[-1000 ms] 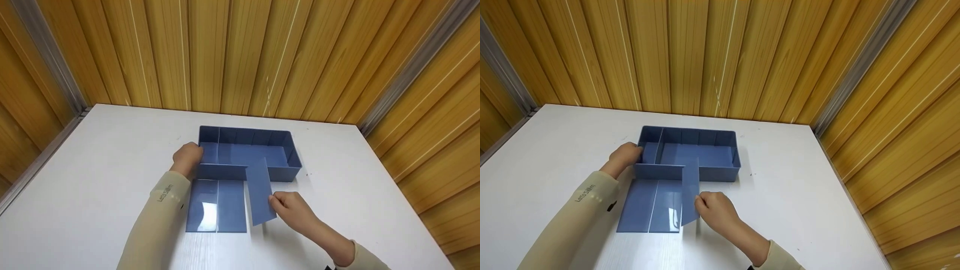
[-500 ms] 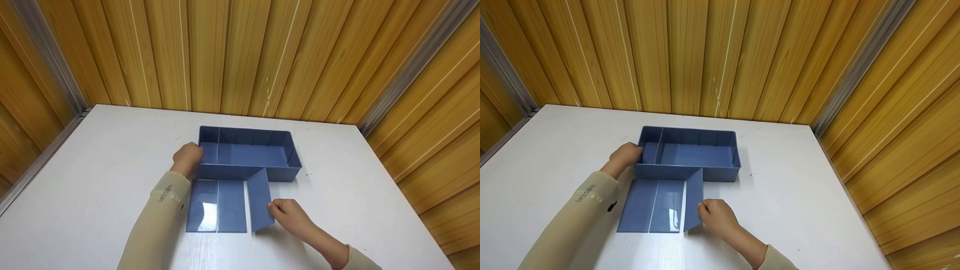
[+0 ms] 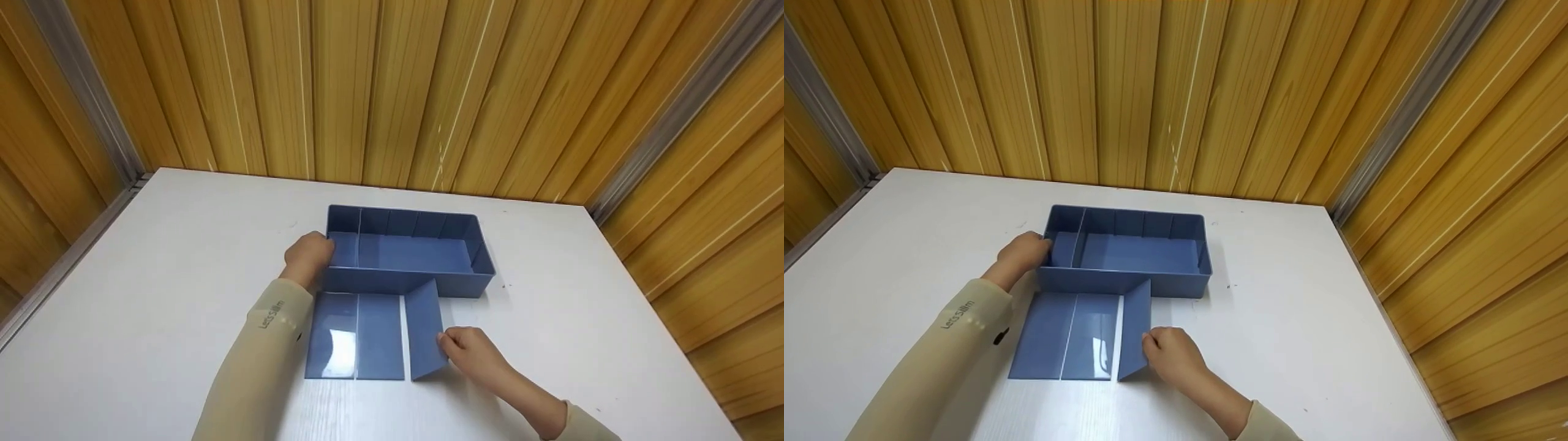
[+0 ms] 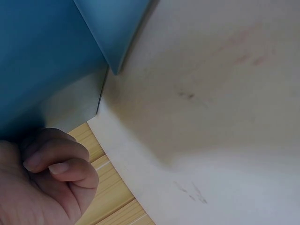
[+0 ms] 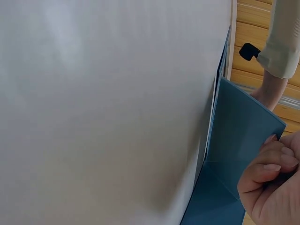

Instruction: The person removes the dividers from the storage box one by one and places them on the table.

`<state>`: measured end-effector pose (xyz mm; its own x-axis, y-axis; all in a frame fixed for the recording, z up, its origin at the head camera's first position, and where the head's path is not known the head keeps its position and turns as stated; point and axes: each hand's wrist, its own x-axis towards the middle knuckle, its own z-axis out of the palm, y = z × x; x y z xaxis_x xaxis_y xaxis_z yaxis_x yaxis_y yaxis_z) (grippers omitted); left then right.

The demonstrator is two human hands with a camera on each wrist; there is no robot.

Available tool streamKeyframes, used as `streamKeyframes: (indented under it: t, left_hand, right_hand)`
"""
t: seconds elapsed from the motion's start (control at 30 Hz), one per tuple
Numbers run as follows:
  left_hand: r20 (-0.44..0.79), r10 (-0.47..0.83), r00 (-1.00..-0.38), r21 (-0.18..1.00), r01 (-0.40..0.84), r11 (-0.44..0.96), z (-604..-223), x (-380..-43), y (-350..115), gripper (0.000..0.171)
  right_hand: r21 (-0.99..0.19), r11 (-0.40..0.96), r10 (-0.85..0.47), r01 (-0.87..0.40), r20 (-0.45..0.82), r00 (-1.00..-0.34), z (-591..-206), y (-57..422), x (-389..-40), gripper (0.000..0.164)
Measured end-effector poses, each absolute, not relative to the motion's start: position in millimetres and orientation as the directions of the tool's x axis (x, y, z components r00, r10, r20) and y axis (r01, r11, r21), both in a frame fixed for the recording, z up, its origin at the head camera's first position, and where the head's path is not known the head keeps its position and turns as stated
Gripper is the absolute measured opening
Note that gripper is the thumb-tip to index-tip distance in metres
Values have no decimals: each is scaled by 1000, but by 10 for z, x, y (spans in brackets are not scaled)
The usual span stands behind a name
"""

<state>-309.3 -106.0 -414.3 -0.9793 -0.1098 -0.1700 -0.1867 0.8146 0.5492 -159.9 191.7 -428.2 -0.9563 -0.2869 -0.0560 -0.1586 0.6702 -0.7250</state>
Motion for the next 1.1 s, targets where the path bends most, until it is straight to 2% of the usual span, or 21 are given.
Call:
streamKeyframes:
  t: [0.67,1.1]
  left_hand:
    - [-169,-108,-980,572,-186,799,-4132,-3082,-1067,47]
    - [-194,-116,-974,561,-207,801,-4132,-3096,-1063,46]
  right_hand:
    - [-664,737,-245,-126,-89,-965,-4362,1942,-1644,45]
    - [-656,754,-211,-36,-191,-959,-4398,2007,-1652,46]
